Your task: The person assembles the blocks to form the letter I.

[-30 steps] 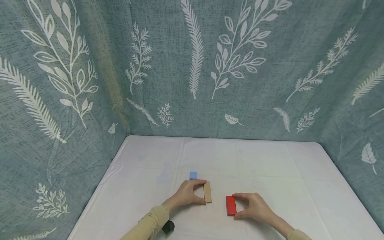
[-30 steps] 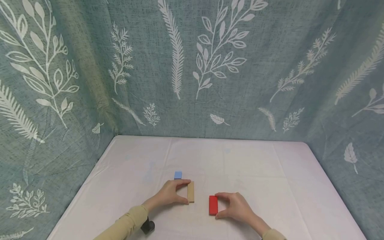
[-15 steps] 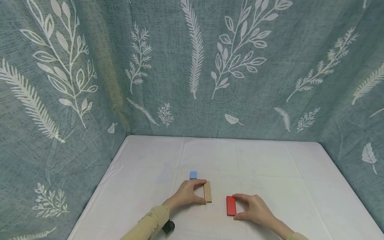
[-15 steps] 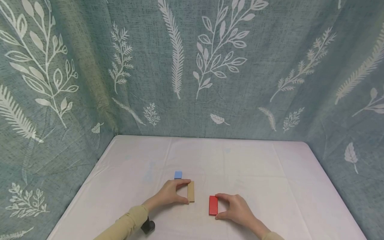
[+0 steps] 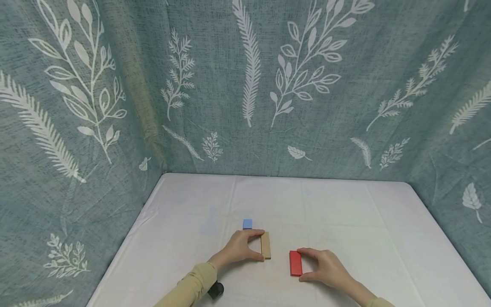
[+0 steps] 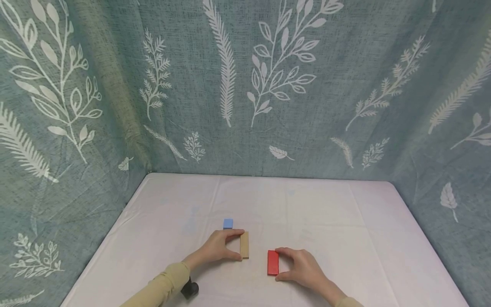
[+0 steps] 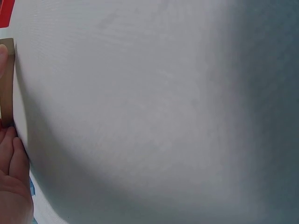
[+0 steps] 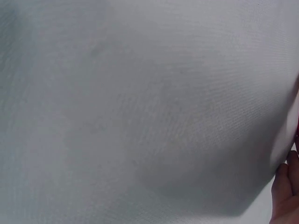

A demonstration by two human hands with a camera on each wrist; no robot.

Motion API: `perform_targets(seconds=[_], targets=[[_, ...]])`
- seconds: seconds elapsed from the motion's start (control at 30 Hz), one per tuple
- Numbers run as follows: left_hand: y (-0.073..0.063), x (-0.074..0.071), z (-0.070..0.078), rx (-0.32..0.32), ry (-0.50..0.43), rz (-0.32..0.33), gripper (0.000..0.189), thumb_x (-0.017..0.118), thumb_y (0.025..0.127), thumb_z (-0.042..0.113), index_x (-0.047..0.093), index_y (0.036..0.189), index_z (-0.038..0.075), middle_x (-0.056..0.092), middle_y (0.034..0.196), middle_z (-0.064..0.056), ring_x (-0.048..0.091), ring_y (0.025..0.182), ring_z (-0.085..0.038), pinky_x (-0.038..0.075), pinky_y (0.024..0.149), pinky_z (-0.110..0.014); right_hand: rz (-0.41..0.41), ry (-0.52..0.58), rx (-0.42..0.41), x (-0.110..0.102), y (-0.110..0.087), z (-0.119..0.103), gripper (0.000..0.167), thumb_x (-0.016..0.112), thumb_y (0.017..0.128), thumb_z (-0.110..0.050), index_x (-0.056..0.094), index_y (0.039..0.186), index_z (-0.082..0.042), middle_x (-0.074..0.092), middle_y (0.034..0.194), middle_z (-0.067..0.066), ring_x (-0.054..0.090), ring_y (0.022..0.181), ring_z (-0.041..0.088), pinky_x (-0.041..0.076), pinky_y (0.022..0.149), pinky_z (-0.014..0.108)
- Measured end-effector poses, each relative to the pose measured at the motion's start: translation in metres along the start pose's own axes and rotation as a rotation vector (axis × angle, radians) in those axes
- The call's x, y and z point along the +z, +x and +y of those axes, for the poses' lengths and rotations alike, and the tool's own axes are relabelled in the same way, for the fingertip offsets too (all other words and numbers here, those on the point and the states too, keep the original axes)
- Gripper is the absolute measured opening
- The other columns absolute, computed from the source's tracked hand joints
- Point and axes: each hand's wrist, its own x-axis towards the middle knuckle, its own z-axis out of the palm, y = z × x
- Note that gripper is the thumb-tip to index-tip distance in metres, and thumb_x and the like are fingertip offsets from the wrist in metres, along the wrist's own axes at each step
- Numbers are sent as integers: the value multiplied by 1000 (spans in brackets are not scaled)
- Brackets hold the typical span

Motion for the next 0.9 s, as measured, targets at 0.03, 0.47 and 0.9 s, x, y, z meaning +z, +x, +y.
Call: perform_targets(seconds=[0.03,0.47,0.9], targets=[[0,0,0,1,0,-1,71,87,66,26,59,127,4,61,130,-10,55,124,-26,46,106,-36,0,2,-2,0,0,0,67,83,64,-47,65,119,-12,70,114,0,65,107,23,57,89,38],[0,1,-2,29,22,5,72,86,66,28,59,127,2,62,129,-10,56,122,-27,47,105,-35,-15,-11,18,3,-2,2,67,83,65,-44,65,120,-11,69,116,-1,64,109,22,56,91,38],[-1,0,-2,30,26,9,72,86,66,28,59,127,2,62,129,-11,56,122,-28,46,105,-37,60,46,-76,-4,-4,0,64,81,68,-43,66,119,-8,70,114,1,66,107,23,58,87,37]])
